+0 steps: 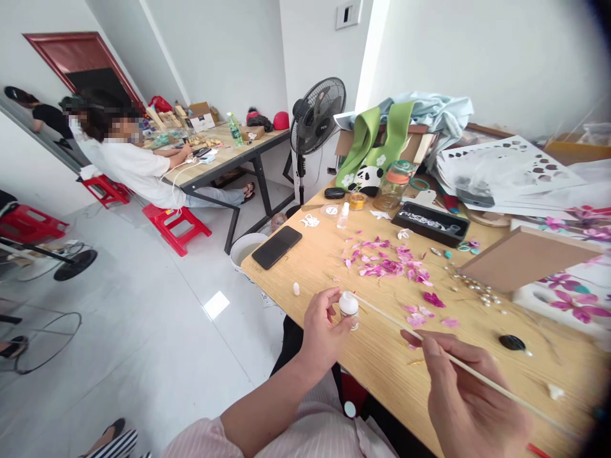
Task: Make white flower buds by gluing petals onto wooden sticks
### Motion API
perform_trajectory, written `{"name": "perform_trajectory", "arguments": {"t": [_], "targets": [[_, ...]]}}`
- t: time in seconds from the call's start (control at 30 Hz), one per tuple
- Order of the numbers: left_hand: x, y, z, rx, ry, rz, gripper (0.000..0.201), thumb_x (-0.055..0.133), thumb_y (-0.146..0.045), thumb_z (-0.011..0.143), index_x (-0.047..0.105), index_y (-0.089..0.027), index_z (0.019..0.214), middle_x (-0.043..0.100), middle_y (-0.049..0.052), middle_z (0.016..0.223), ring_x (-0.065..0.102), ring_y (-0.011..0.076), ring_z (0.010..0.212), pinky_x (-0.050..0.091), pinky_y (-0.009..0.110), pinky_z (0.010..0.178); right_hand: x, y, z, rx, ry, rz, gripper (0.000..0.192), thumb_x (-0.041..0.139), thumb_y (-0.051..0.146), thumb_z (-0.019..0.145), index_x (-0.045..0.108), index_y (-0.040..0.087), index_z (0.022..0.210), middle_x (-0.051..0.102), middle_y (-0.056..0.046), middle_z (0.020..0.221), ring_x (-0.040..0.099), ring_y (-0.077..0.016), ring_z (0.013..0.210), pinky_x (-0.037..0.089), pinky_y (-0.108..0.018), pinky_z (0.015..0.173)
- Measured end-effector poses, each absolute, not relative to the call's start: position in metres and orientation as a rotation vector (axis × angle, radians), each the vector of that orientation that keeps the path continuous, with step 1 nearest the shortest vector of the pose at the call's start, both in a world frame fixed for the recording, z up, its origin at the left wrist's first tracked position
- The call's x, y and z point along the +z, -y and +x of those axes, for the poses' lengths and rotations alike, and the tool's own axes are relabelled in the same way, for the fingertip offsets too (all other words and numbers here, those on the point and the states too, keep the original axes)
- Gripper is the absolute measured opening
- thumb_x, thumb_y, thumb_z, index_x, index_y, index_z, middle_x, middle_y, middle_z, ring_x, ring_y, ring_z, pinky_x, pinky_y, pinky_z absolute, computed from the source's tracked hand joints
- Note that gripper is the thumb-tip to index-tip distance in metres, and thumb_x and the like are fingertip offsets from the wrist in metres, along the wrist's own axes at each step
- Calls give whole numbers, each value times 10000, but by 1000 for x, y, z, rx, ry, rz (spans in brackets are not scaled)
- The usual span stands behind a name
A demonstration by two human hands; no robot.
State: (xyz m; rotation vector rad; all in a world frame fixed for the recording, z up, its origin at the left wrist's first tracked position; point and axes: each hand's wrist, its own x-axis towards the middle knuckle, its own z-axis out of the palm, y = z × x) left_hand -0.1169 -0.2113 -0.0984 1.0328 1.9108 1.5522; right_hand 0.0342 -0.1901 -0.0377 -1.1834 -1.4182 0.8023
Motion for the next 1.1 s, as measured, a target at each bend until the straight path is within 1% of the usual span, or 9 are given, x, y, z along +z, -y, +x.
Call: {"name": "perform_trajectory", "arguments": {"t": [0.17, 0.3, 0.43, 0.57, 0.67, 0.77, 0.9, 1.0, 1.1], "targets": [[-103, 212, -117, 1562, -1988, 1123, 479, 729, -166, 728, 575, -231, 1177, 661, 50, 1108, 561, 151, 810, 486, 330, 797, -48, 190, 37, 639, 1657, -926, 57, 616, 243, 869, 597, 209, 911, 688, -54, 856, 652, -198, 779, 483, -332, 691], [-104, 211, -117, 1546, -2048, 1166, 472, 727, -165, 732, 571, -229, 1173, 644, 47, 1076, 554, 156, 799, 491, 341, 799, -53, 188, 39, 580, 1761, -829, 113, 605, 151, 854, 580, 210, 947, 687, -48, 869, 657, -191, 799, 481, -330, 710], [-105, 209, -116, 1526, -2108, 1205, 475, 742, -146, 712, 571, -222, 1148, 628, 40, 1018, 556, 180, 838, 485, 353, 809, -57, 188, 37, 623, 1748, -773, 166, 608, 108, 835, 578, 205, 967, 683, -52, 879, 658, -205, 843, 480, -347, 737], [-105, 207, -116, 1496, -2102, 1257, 499, 764, -122, 685, 565, -217, 1133, 620, 48, 1038, 559, 219, 955, 473, 376, 849, -62, 190, 38, 684, 1692, -806, 111, 613, 146, 850, 592, 204, 943, 683, -48, 875, 658, -198, 820, 460, -327, 716], [-105, 206, -117, 1479, -2067, 1269, 456, 756, -101, 683, 585, -212, 1092, 612, 51, 1027, 558, 232, 1000, 472, 378, 858, -66, 190, 40, 731, 1618, -924, 56, 622, 231, 870, 600, 196, 908, 691, -53, 859, 658, -199, 815, 459, -314, 700], [-104, 205, -120, 1485, -1995, 1292, 419, 757, -97, 674, 606, -203, 1050, 607, 52, 1024, 563, 227, 1000, 480, 358, 844, -68, 190, 41, 774, 1524, -1062, 130, 642, 313, 868, 613, 187, 886, 698, -60, 847, 658, -199, 806, 464, -314, 710], [-102, 209, -124, 1478, -1934, 1332, 398, 705, -84, 695, 608, -198, 1064, 617, 58, 1050, 567, 219, 993, 487, 341, 819, -66, 189, 42, 857, 1422, -1180, 233, 658, 413, 849, 625, 183, 855, 707, -65, 834, 670, -208, 804, 474, -312, 717], [-100, 211, -128, 1471, -1911, 1404, 374, 653, -65, 717, 611, -189, 1067, 640, 59, 1036, 572, 216, 984, 476, 354, 841, -63, 189, 43, 897, 1377, -1264, 274, 663, 459, 835, 641, 186, 854, 715, -66, 835, 665, -197, 795, 474, -293, 702], [-98, 212, -130, 1475, -1904, 1431, 359, 660, -65, 712, 622, -183, 1049, 652, 55, 999, 576, 214, 961, 471, 357, 847, -59, 188, 43, 886, 1360, -1309, 302, 669, 490, 818, 650, 190, 848, 723, -70, 842, 659, -193, 809, 475, -283, 707]]}}
